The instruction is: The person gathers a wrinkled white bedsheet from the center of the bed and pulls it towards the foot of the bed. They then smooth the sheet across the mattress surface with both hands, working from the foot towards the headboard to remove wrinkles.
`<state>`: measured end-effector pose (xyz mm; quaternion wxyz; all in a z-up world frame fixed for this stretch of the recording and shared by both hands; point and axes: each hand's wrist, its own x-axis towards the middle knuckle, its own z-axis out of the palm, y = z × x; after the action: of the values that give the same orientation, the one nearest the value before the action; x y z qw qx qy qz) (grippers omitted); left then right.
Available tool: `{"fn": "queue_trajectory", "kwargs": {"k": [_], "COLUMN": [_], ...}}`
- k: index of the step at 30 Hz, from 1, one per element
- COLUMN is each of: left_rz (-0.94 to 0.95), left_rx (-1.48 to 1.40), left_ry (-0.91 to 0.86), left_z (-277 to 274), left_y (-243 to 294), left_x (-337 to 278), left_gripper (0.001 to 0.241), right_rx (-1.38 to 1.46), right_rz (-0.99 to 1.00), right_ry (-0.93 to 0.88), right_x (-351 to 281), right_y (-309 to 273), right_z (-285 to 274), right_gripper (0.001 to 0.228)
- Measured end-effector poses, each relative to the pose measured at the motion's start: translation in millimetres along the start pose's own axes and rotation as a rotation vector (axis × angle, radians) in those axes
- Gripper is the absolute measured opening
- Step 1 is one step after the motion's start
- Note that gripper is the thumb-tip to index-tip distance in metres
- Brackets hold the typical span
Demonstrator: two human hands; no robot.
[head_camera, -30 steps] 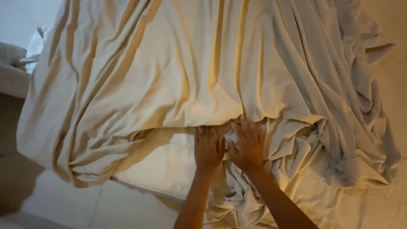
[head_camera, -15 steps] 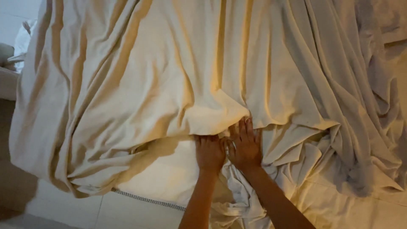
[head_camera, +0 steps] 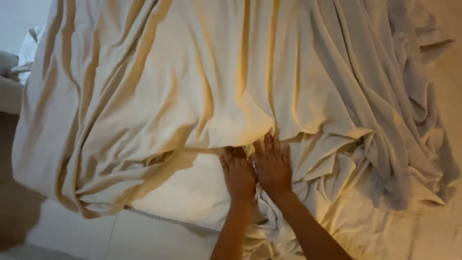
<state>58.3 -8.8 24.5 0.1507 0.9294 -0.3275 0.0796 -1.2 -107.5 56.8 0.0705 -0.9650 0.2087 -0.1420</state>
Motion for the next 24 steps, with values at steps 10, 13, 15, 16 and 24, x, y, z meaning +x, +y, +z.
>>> {"fn": "queue_trajectory", "kwargs": {"k": [10,13,15,16,24], "left_rz": [-0.05,-0.07,-0.052,-0.052,-0.093], "left_rx": [-0.068,-0.068,-0.028,-0.03,-0.19], "left_ry": [-0.028,-0.061,-0.06,-0.056,-0.132], "left_z": [-8.0,-5.3,-4.6,-3.5,-30.5], "left_y": [12.4,14.3,18.1,19.8,23.1], "left_x": [-36.8,-51.9,-63.7,-66.6,-69.0], "left_gripper": [0.064,0.062,0.063,0.063,0.066], "right_rx": [-0.054,-0.046,-0.057,-0.059,0.09], "right_rz": [-0.029,-0.009,0.01,0.008,-0.022], "right_ry": [-0.035,-0.082,-0.14,-0.136,-0.053], "right_x": [-38.4,-51.8,-64.8,-67.7,-75.1], "right_y": [-1.9,-4.1,-4.3,-1.5,1.7], "right_z": [-9.1,-11.9,-12.7,-12.8,-21.5], "right_gripper": [0.058,0.058,0.058,0.058,0.061]}}
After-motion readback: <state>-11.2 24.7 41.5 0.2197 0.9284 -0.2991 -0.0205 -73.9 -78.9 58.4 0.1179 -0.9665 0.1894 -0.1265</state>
